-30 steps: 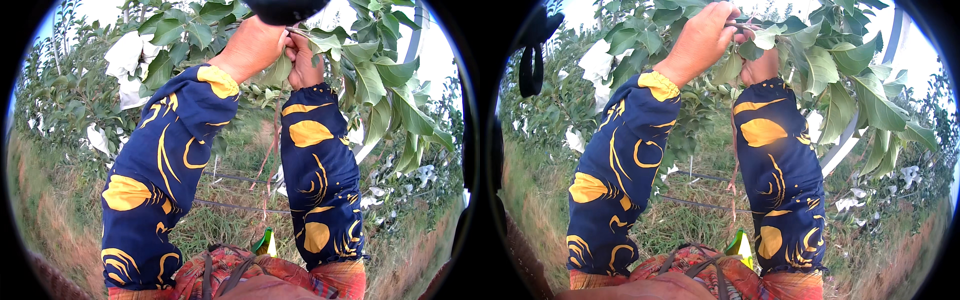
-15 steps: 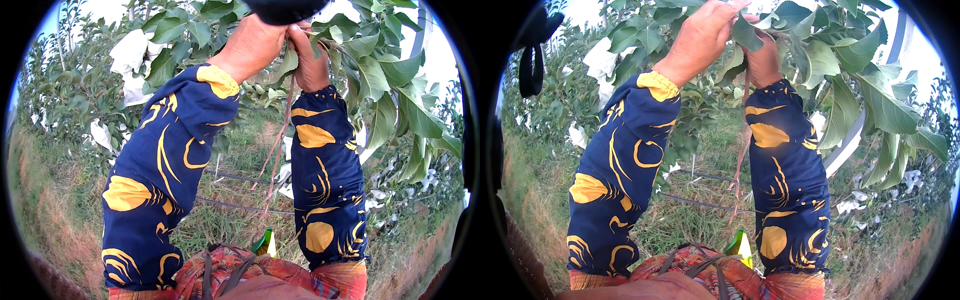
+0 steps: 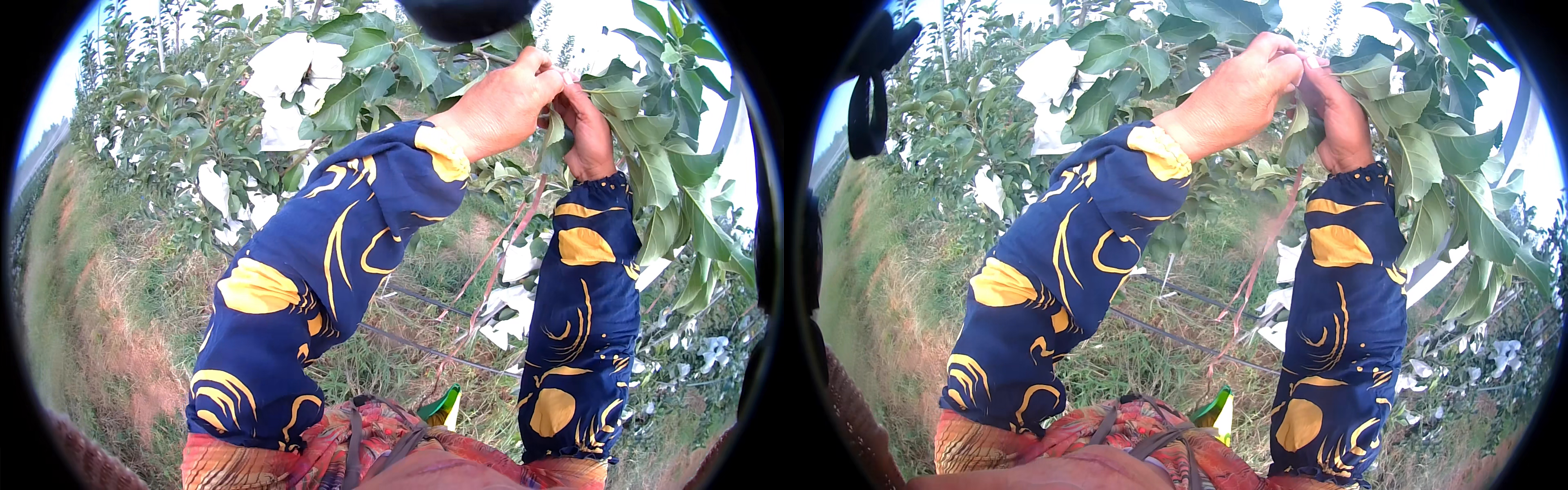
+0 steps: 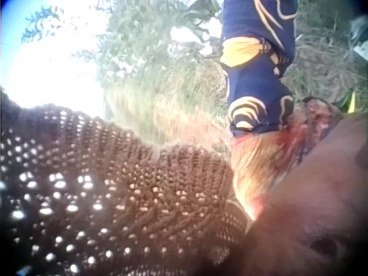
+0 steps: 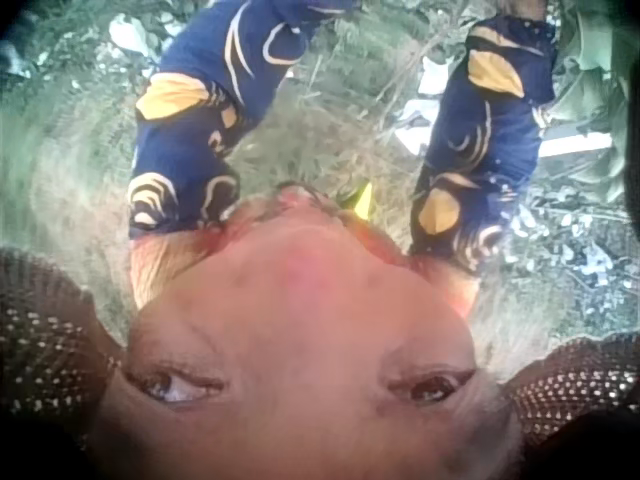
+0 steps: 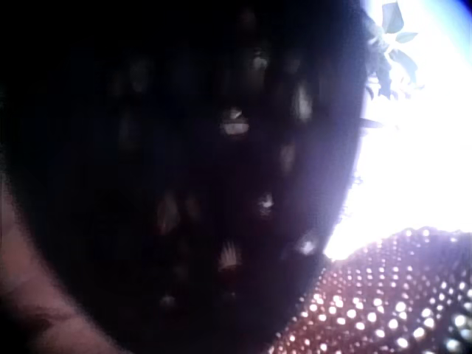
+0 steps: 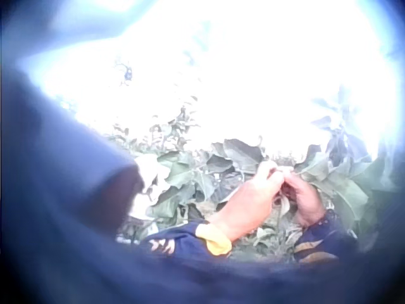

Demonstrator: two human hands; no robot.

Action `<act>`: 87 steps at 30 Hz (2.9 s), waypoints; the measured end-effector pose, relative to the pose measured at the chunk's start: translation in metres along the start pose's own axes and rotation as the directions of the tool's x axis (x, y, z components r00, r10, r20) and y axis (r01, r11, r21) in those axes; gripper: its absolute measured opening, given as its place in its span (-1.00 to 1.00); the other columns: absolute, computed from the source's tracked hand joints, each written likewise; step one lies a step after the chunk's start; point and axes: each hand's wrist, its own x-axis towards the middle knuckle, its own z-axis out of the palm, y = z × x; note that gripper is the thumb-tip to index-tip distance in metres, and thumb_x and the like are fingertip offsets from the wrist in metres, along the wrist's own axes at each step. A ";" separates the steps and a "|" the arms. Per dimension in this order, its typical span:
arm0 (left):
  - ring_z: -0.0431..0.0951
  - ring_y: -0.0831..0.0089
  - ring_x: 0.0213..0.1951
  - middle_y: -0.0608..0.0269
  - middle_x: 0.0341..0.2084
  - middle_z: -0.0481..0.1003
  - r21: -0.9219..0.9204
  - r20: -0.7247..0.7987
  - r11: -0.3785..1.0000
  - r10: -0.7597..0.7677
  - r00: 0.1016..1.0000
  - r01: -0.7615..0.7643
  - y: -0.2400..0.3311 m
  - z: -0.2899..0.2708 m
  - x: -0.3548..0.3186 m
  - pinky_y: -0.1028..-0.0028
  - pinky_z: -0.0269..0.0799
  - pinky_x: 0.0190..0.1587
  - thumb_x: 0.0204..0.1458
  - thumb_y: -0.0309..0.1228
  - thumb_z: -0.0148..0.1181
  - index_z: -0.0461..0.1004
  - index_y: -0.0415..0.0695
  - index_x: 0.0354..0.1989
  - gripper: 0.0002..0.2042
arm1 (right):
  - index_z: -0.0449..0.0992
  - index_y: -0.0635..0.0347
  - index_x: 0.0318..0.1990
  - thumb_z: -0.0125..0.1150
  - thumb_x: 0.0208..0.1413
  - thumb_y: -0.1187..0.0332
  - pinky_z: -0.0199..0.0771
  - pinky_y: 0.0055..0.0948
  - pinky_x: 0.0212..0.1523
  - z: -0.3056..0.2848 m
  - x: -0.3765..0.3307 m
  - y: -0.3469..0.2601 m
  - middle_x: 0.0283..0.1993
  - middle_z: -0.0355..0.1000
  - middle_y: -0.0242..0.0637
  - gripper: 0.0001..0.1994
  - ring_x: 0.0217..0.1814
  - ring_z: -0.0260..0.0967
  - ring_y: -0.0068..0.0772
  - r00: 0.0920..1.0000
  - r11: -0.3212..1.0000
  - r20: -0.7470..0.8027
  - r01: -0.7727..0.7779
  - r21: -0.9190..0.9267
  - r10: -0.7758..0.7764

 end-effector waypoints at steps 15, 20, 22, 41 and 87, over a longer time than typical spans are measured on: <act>0.40 0.02 -0.04 0.01 0.01 0.31 0.059 0.072 0.998 0.008 0.997 -0.012 0.016 -0.034 -0.008 0.25 0.41 -0.08 -0.12 -0.69 -0.03 0.27 -0.29 -0.26 -0.79 | 0.40 0.18 -0.01 0.07 0.17 0.31 0.26 -0.56 -0.14 -0.013 -0.001 0.011 -0.10 0.40 -0.43 -0.73 -0.18 0.27 -0.64 0.962 0.970 0.151 0.237 -0.059 -0.226; 0.34 -0.08 0.03 -0.17 0.00 0.28 -0.012 0.189 1.000 0.025 0.982 -0.023 0.006 -0.034 -0.011 0.24 0.37 0.01 -0.16 -0.69 0.02 0.30 -0.28 -0.21 -0.73 | 0.28 0.22 0.04 0.07 0.14 0.19 0.01 -0.72 -0.69 -0.038 -0.019 0.001 -0.44 0.21 -0.54 -0.60 -0.66 -0.03 -0.77 0.946 0.953 0.298 -0.203 0.224 0.132; 0.31 -0.09 0.06 -0.19 0.02 0.27 0.059 0.161 0.998 0.026 0.987 -0.036 0.008 -0.033 -0.017 0.22 0.35 0.02 -0.14 -0.68 0.02 0.30 -0.27 -0.23 -0.75 | 0.27 0.28 0.06 0.02 0.14 0.18 0.00 -0.74 -0.72 -0.042 -0.016 0.004 -0.49 0.16 -0.52 -0.58 -0.67 -0.03 -0.76 0.826 0.910 0.554 -0.300 0.286 0.099; 0.40 0.10 -0.21 0.10 -0.25 0.41 0.135 0.075 0.987 -0.097 0.992 0.086 0.062 -0.008 -0.043 0.30 0.37 -0.20 -0.18 -0.57 0.08 0.32 -0.23 -0.31 -0.79 | 0.35 0.25 0.02 0.21 0.03 0.12 0.20 -0.68 -0.41 -0.042 0.009 -0.004 -0.37 0.32 -0.54 -0.51 -0.38 0.23 -0.71 0.925 0.977 0.368 -0.017 -0.211 0.096; 0.52 0.52 -0.47 0.10 -0.15 0.42 -0.780 0.597 -0.255 -0.577 0.557 0.571 0.064 -0.013 -0.023 0.65 0.25 -0.67 0.13 -0.42 0.03 0.30 -0.19 -0.09 -0.79 | 0.41 0.32 -0.20 0.12 0.10 0.39 0.35 -0.41 -0.07 -0.008 0.020 -0.010 -0.22 0.39 -0.26 -0.81 -0.16 0.33 -0.45 0.717 0.936 0.696 -0.210 0.282 -0.049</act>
